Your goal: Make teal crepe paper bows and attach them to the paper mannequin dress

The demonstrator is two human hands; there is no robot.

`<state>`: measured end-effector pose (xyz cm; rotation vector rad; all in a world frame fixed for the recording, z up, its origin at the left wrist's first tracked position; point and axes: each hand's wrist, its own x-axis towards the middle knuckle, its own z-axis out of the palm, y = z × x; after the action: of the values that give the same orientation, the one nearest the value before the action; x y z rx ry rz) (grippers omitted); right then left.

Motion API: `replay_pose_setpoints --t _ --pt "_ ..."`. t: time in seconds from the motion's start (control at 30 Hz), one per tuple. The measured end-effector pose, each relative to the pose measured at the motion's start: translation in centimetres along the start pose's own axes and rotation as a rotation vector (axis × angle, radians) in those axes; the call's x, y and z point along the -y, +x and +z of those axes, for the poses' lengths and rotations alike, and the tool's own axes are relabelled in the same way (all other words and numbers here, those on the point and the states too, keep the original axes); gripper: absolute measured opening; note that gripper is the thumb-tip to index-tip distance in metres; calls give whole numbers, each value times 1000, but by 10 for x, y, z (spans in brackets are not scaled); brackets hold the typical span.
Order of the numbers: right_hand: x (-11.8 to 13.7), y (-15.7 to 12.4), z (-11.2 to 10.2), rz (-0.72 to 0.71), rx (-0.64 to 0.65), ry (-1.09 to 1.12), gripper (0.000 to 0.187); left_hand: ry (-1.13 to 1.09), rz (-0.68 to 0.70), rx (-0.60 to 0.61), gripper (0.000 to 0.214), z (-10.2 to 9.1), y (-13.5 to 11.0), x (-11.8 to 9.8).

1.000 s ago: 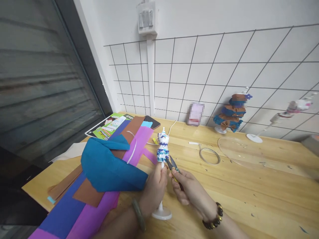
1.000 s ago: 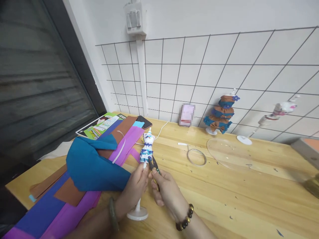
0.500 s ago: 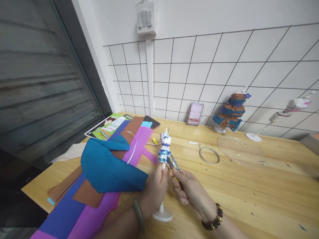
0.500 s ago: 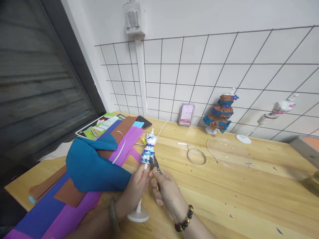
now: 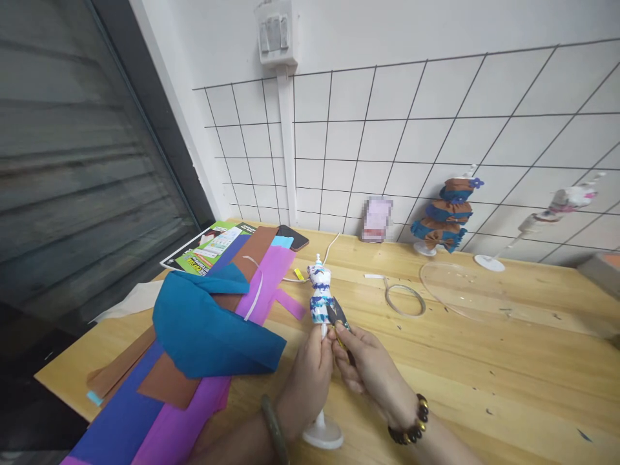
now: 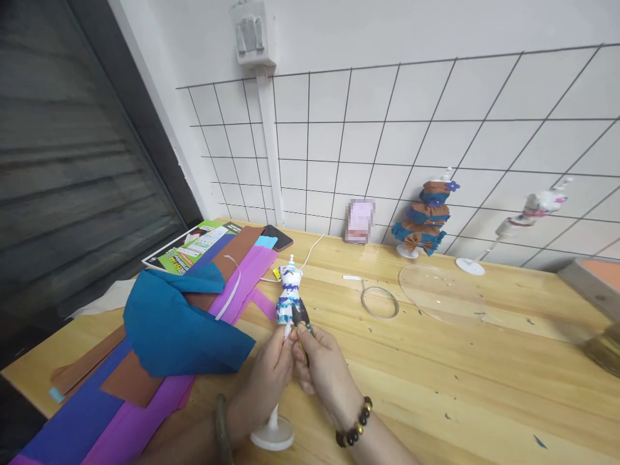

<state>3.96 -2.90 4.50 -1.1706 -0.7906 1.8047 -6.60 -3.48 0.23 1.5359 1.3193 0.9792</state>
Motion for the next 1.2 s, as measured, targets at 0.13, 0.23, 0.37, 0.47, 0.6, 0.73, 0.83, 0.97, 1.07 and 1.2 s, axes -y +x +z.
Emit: replay_pose_setpoints --t 0.13,0.23,0.37,0.47,0.6,0.73,0.83,0.97,1.07,1.2 --pt "0 3 -2 -72 -58 -84 43 0 10 13 24 0 -1 -2" --pt "6 0 -4 35 43 26 38 34 5 2 25 1 -2 -4" --pt "16 -5 -9 171 165 154 28 88 -8 -15 25 1 -2 -6" --pt "21 -7 -13 222 180 212 36 109 -1 -19 24 0 -2 -7" --pt "24 -7 -17 292 202 298 38 128 9 -20 24 0 -4 -8" --pt "23 -8 -19 371 323 470 31 140 22 -27 26 -1 -6 -9" --pt "21 -9 -18 366 349 527 27 158 53 -33 26 -3 -7 -11" --pt "21 -12 -15 316 322 480 26 198 76 -32 27 -5 -8 -15" --pt "22 -14 -13 281 304 433 27 226 78 -8 27 -6 -10 -16" --pt "23 -16 -13 264 283 352 28 221 97 -2 27 -9 -8 -15"
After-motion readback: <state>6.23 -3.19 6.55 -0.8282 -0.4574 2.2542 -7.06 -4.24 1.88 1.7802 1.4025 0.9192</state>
